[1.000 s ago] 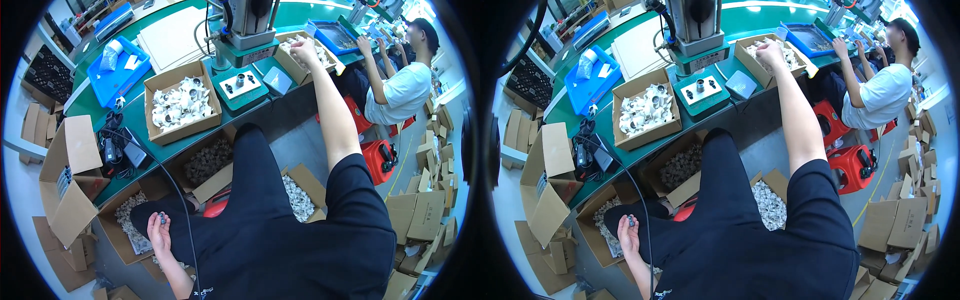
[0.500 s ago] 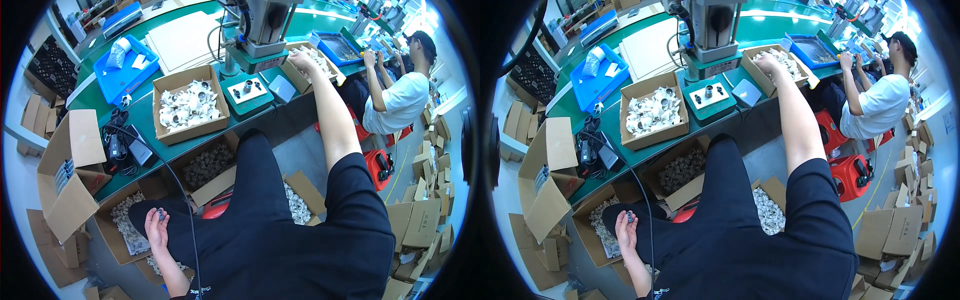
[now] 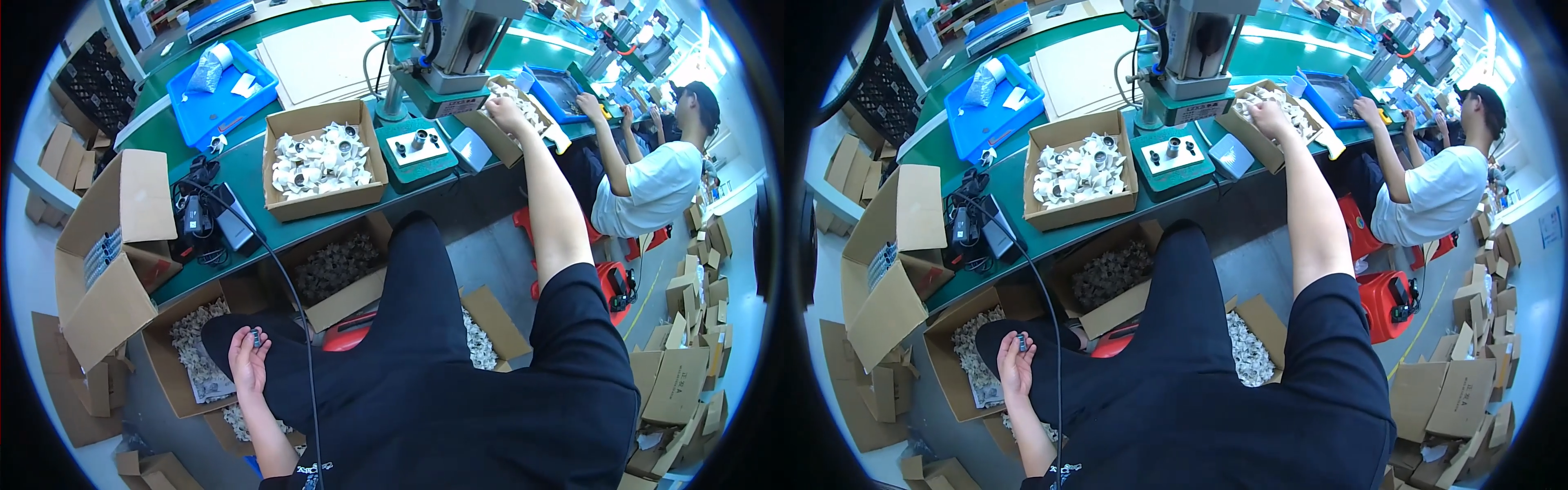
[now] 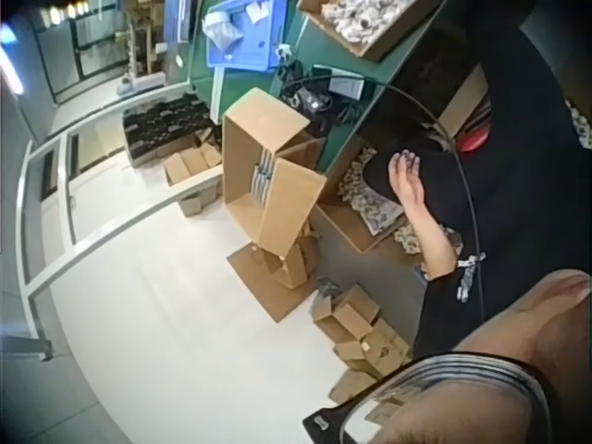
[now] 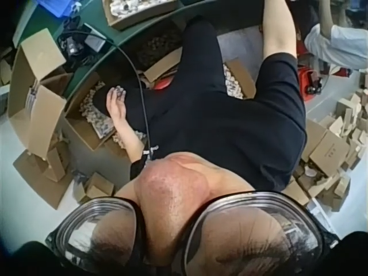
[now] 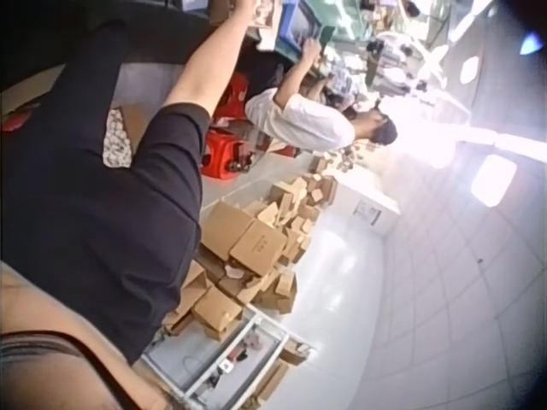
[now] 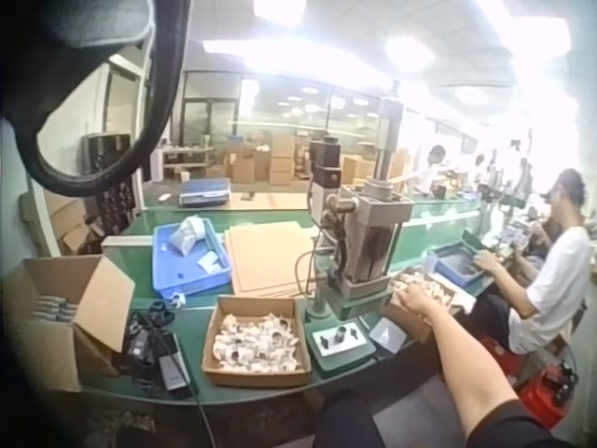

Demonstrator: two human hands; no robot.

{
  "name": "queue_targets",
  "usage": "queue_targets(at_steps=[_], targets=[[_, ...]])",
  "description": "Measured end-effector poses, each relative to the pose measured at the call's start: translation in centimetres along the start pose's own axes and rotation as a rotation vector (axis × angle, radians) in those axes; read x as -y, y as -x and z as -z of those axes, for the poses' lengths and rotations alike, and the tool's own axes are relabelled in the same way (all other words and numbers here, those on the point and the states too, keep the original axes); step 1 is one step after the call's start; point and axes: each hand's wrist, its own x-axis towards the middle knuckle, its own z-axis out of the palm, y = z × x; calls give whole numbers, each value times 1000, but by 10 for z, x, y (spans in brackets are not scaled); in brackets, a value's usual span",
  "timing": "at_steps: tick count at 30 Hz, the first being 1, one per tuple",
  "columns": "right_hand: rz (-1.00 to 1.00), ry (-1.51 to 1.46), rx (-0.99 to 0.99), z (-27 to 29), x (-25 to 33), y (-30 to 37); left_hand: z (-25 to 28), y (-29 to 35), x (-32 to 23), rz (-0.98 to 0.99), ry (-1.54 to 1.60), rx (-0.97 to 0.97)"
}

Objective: The person assembles small metal parts and plastic housings into finished components using a manual press machine.

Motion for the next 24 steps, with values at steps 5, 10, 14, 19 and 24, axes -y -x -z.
queue_targets(at_steps=[5, 10, 14, 19, 24], targets=[[23, -305, -292, 10, 14, 9, -2, 0, -1, 4, 5, 0], [98, -715, 68, 24, 75, 53, -4, 0, -3, 1, 12, -10], [195, -992, 334, 3, 111, 91, -3, -3, -3, 9, -7, -1], [26, -1146, 615, -15, 111, 87, -2, -3, -3, 16, 4, 13], [33, -1038, 594, -16, 117, 89, 1, -1, -2, 15, 17, 9]])
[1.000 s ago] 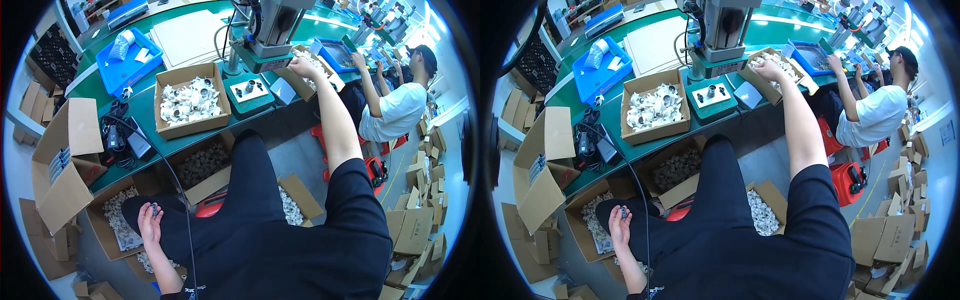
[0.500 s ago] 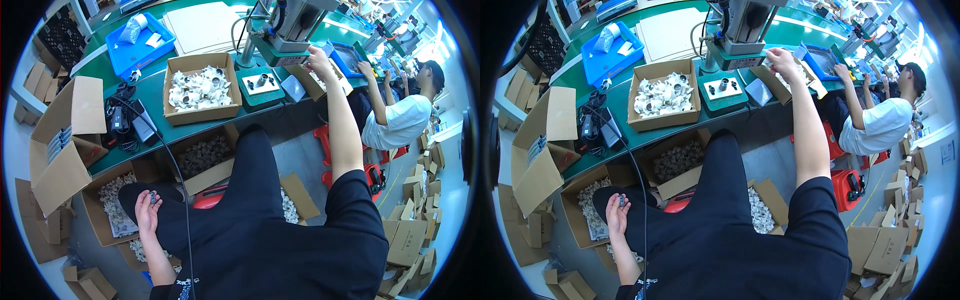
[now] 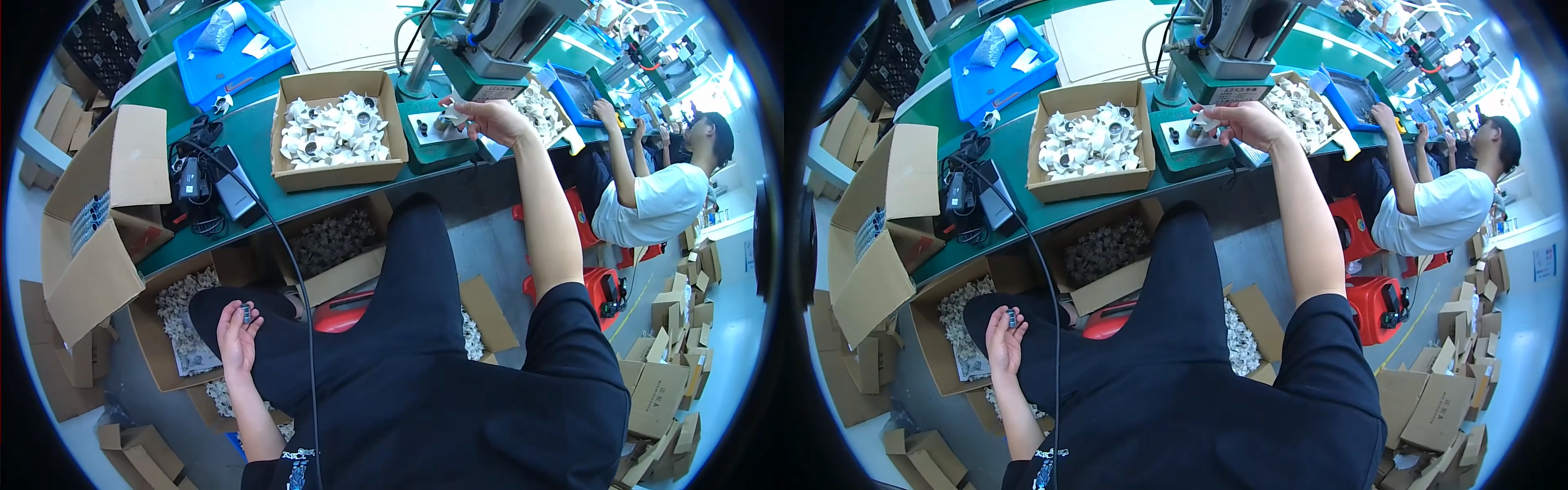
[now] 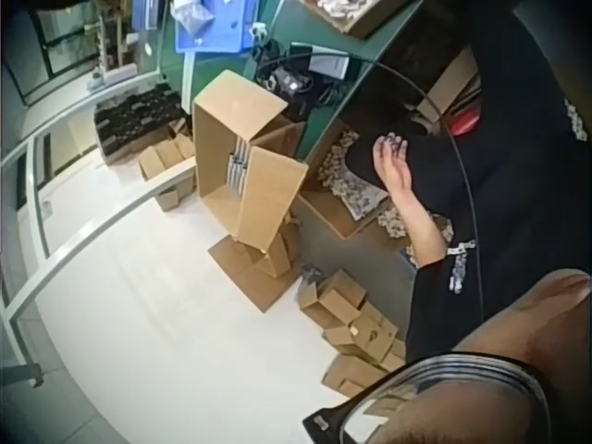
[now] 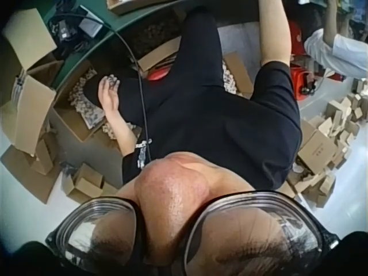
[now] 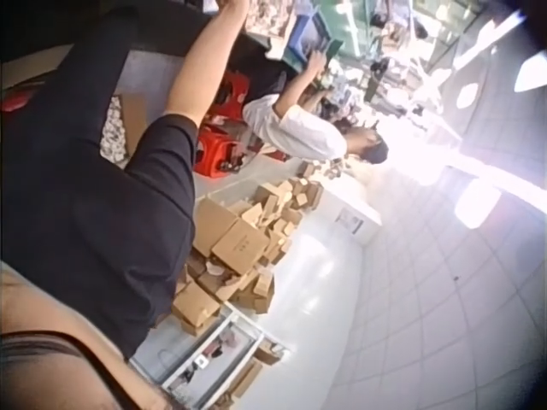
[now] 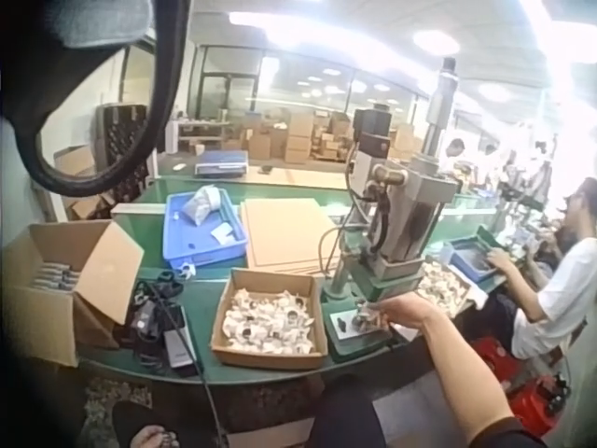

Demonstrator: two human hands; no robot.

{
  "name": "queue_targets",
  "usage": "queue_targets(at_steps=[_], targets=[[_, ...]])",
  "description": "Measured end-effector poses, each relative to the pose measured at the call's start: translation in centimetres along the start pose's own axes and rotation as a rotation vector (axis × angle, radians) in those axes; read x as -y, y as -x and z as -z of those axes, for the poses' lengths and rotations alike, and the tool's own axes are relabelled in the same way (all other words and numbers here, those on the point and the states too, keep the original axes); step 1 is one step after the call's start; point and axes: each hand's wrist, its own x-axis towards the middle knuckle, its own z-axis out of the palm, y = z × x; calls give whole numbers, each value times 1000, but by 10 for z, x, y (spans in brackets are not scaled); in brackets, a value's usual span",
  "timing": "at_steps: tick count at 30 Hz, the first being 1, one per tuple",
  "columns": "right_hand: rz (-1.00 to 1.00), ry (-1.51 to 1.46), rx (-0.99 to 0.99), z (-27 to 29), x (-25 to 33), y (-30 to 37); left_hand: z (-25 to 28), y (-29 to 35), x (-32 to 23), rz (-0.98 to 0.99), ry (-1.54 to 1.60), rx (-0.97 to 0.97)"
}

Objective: The person assembles small metal parts and plastic housings into finished components using a manual press machine.

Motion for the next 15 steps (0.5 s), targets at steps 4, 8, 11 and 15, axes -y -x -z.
queue_targets(at_steps=[4, 8, 11, 15], targets=[[-55, 95, 18, -10, 11, 2, -1, -2, -1, 1, 12, 5], [-149, 241, 31, -6, 14, -6, -7, -7, -2, 4, 9, 1], [-215, 326, 54, 0, 20, -13, -9, -15, -2, 17, -1, -1], [-321, 839, -58, -10, 42, -11, -10, -23, 1, 22, -36, 32]])
